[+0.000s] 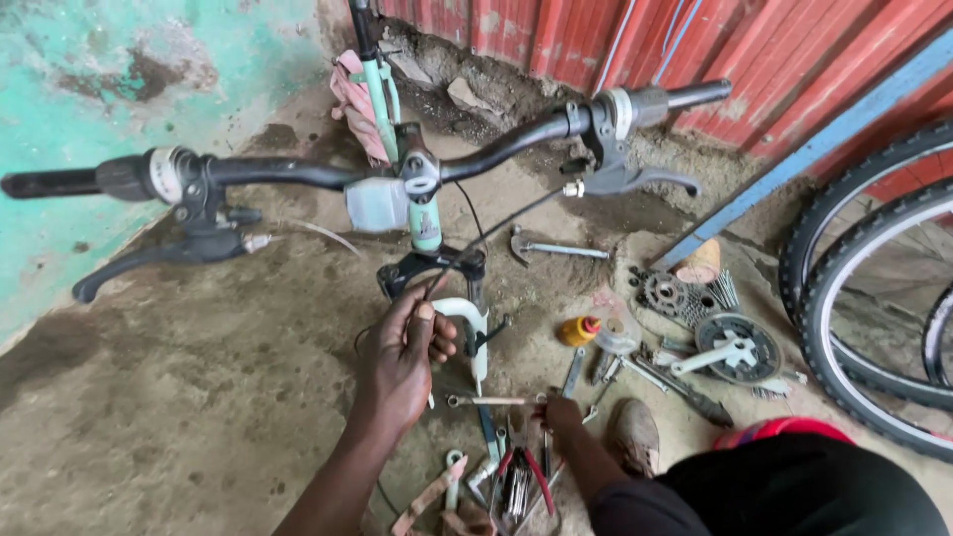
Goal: Adjusting and securing the front brake cable of a bicycle using pliers and a multi-tool
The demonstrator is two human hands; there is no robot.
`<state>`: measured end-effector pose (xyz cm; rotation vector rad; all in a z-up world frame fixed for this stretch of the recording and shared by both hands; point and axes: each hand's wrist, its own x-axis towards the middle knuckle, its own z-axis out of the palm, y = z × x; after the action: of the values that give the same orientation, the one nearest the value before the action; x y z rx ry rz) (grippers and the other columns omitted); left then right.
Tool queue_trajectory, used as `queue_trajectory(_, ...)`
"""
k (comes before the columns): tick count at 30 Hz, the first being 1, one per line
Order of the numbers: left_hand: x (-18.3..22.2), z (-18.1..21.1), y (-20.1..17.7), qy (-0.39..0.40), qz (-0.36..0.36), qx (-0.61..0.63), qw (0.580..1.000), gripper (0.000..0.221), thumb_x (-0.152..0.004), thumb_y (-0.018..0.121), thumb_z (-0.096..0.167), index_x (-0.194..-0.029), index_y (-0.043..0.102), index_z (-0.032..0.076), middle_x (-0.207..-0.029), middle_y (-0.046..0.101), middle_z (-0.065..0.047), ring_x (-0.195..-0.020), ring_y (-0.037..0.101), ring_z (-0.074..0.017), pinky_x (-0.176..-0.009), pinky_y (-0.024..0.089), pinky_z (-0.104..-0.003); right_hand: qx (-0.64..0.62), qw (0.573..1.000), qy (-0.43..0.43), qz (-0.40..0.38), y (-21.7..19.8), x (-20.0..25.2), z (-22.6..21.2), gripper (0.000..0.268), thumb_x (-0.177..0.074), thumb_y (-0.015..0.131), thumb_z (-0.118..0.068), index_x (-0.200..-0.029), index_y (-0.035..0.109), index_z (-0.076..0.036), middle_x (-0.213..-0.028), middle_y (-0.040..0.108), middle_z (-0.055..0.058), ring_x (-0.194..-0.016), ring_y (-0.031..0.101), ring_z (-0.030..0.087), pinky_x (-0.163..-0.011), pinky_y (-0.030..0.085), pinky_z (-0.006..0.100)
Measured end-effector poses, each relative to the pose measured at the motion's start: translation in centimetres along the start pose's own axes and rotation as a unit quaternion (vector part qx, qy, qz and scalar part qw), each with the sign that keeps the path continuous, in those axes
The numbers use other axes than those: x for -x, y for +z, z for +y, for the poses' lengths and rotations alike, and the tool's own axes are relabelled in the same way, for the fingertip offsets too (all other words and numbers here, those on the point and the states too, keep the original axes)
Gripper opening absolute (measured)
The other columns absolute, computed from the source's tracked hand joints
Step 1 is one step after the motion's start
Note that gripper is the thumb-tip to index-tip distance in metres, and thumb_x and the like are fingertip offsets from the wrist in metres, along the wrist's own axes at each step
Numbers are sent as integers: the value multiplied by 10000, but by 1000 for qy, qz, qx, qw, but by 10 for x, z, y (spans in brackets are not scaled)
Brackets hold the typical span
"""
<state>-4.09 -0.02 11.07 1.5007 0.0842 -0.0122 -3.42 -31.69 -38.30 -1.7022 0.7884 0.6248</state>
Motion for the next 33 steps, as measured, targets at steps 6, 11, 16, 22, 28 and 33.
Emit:
queue_trajectory(6, -16, 38, 7, 25, 14, -144, 989, 463, -1001, 518, 216, -1455, 611, 231, -847, 769, -32, -633, 663, -103, -545, 613, -237, -312, 950, 8, -6, 38, -10, -28, 268, -1009, 475, -51, -1172, 678, 11, -906, 751, 199, -622, 622, 247, -509, 422, 308)
queue_trajectory(11, -26, 52, 20, 71, 8, -156, 985, 414, -955, 591, 151, -1347, 714, 196, -828, 809, -24, -598, 658, -101, -500, 572, -240, 119, 983, -31, 133, 34, 7, -59, 672, -926, 638, -497, -1365, 637, 11, -1389, 680, 177, -1301, 637, 317, -1098, 505, 386)
queue_trajectory(16, -28, 56, 25, 130, 56, -208, 968, 272, -920, 637, 171, -1147, 778, 120, -979, 841, -48, -667, 739, -128, -547, 611, -270, -30, 894, -272, 355, 34, 114, -164, 315, -978, 567, -272, -1093, 721, -22, -945, 754, 150, -817, 701, 315, -771, 569, 414)
queue_trajectory(22, -30, 49, 31, 81, 98, -238, 963, 193, -931, 676, 195, -1070, 803, 152, -815, 818, 7, -511, 588, -92, -435, 464, -258, -201, 705, -554, 396, -32, 300, -326, 142, -1109, 511, -155, -1121, 631, -80, -830, 598, 30, -674, 549, 136, -573, 545, 290)
queue_trajectory(28, -32, 35, 26, 72, 32, -379, 922, 201, -1011, 568, 203, -1143, 692, 117, -952, 750, -54, -643, 684, -154, -534, 574, -300, 3, 687, -630, 362, -56, 419, -403, 172, -1041, 540, -153, -1028, 680, -53, -979, 651, 104, -852, 590, 230, -715, 519, 368)
queue_trajectory(33, -27, 10, 11, 81, -21, -478, 875, 157, -1034, 561, 135, -1119, 670, 62, -818, 692, -62, -576, 607, -159, -507, 550, -292, 96, 940, -325, 29, -36, 427, -401, 383, -977, 515, -371, -1136, 667, -58, -927, 735, 113, -768, 680, 206, -673, 604, 356)
